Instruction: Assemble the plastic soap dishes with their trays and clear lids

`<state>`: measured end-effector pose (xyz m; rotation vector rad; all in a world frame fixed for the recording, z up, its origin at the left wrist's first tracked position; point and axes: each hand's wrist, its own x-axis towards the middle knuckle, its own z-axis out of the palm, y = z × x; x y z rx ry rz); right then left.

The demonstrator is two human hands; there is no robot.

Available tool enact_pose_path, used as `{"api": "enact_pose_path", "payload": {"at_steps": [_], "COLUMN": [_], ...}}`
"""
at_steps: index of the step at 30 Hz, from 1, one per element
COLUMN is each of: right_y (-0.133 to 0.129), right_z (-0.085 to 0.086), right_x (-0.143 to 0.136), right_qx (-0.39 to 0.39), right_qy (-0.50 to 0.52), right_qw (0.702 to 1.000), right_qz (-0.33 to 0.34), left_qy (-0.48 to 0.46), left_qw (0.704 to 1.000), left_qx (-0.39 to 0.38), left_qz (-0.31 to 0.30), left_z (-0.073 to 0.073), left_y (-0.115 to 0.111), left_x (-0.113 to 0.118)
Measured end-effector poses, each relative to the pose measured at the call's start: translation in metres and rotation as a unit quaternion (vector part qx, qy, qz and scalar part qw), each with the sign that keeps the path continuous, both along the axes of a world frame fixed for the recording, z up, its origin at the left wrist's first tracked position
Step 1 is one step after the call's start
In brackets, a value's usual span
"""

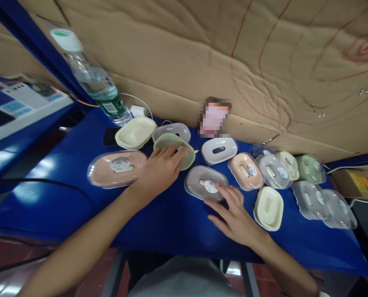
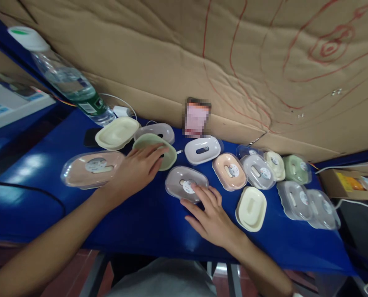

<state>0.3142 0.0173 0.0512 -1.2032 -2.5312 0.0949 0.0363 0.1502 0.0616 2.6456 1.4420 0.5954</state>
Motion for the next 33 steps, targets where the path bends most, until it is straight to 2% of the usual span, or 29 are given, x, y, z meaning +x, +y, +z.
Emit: {"api": "enact_pose_path", "payload": {"at_steps": [5, 9, 12, 16, 20, 27, 33], "right_y": [0.002, 0.005, 0.005, 0.004, 0.006, 0.007, 0.004], "right_z": [-0.001, -0.005, -0.006, -0.004, 0.0, 0.009, 0.016], "right_x": [0.0, 0.0, 0.001, 0.002, 0.005, 0.008, 0.004], "right_qx": [0.008, 0.011, 0.009, 0.009, 0.032, 0.078, 0.096], "right_qy": [0.013, 0.022, 0.018, 0.012, 0.032, 0.16, 0.161], "right_qw": [1.0, 1.0, 1.0, 1.0, 0.999, 0.984, 0.982], "right_qz": [0.0, -0.004, -0.014, -0.023, -0.028, -0.009, -0.001], "left_qy": [-0.062, -0.039, 0.0, 0.015, 0.01, 0.005, 0.035], "left_qw": [0.997, 0.993, 0.993, 0.993, 0.992, 0.99, 0.991], "left_qx": [0.045, 0.096, 0.078, 0.066, 0.076, 0.081, 0.059], "left_qz": [-0.017, 0.053, 0.091, 0.099, 0.096, 0.111, 0.112], "left_z": [0.005, 0.005, -0.002, -0.008, -0.006, -0.002, -0.004], "left_y": [-0.003, 0.0, 0.005, 0.008, 0.007, 0.008, 0.015], "left_x": [0.002, -0.004, -0.008, -0.009, -0.008, -0.009, -0.02]}}
